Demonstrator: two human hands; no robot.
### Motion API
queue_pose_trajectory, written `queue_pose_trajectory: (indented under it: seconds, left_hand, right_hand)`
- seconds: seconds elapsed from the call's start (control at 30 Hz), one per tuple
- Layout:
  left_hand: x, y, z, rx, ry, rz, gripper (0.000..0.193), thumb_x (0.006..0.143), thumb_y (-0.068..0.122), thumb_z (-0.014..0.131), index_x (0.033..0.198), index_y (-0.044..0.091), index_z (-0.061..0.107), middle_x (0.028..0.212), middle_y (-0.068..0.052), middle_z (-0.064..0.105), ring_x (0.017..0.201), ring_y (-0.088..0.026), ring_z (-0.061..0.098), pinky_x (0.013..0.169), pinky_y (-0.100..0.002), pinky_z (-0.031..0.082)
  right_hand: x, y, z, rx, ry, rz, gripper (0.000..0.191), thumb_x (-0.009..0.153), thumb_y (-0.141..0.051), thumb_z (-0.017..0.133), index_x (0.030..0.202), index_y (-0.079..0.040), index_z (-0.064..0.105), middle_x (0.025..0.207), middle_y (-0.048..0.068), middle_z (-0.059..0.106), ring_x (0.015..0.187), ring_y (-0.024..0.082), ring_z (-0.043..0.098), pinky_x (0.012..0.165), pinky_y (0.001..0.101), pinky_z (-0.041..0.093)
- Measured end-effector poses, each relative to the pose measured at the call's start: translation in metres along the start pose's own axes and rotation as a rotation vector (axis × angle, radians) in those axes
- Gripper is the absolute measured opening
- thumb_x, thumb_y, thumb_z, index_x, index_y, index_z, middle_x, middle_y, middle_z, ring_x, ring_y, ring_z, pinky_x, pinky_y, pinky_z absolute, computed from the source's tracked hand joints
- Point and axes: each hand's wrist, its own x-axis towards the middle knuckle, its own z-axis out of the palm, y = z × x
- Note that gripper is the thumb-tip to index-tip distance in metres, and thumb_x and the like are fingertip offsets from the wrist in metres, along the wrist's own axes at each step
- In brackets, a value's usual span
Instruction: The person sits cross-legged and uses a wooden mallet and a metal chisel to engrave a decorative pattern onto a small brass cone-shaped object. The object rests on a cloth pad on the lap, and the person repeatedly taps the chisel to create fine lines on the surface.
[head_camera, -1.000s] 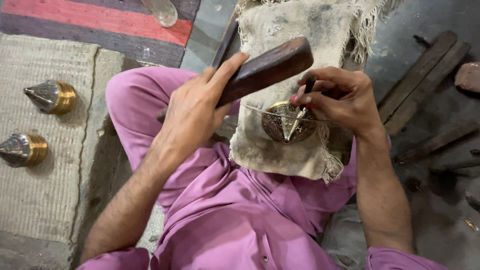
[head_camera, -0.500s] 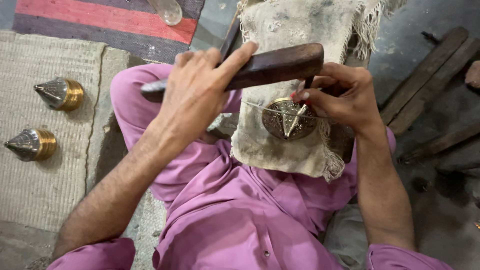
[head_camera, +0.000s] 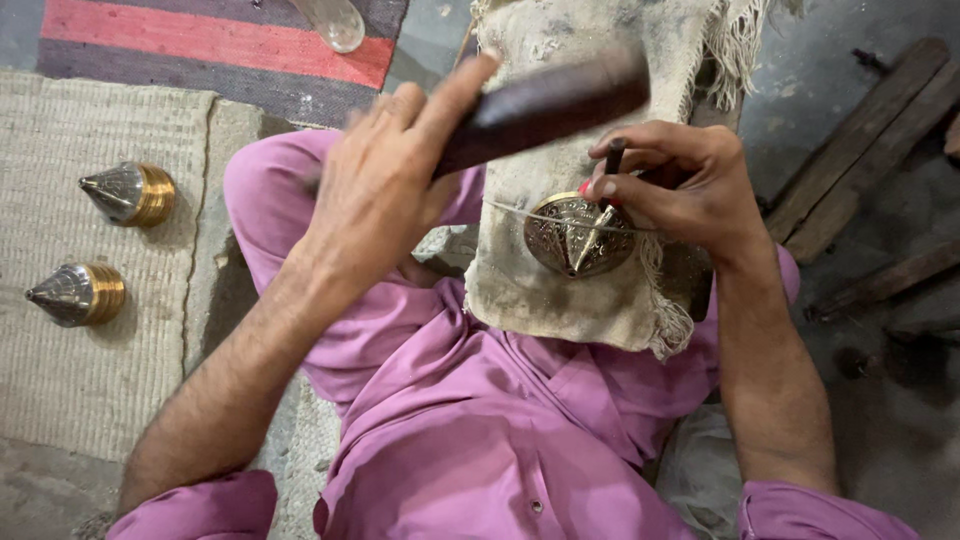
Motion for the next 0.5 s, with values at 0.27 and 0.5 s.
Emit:
queue_pose_trajectory:
  seconds: [0.27, 0.5]
  left_hand:
    - [0.001, -0.003, 0.003, 0.26, 0.011, 0.085, 0.075, 0.093, 0.007, 0.073, 0.16, 0.025, 0.045, 0.1, -0.009, 0.055, 0.094, -0.028, 0.06, 0.088, -0.044, 0.047]
    - [0.002, -0.007, 0.007, 0.193, 0.01, 0.116, 0.078, 0.087, 0.013, 0.073, 0.159, 0.023, 0.045, 0.103, -0.01, 0.057, 0.099, -0.029, 0.062, 0.092, -0.045, 0.049]
  right_hand:
    - [0.001, -0.003, 0.002, 0.023, 0.001, 0.03, 0.029, 0.095, -0.002, 0.081, 0.122, 0.0, 0.072, 0.098, 0.009, 0.077, 0.084, 0.011, 0.072, 0.073, 0.0222, 0.058]
    - [0.002, 0.007, -0.004, -0.05, -0.047, -0.035, 0.03, 0.094, -0.006, 0.08, 0.123, -0.004, 0.072, 0.101, 0.01, 0.078, 0.086, 0.013, 0.077, 0.073, 0.0244, 0.064]
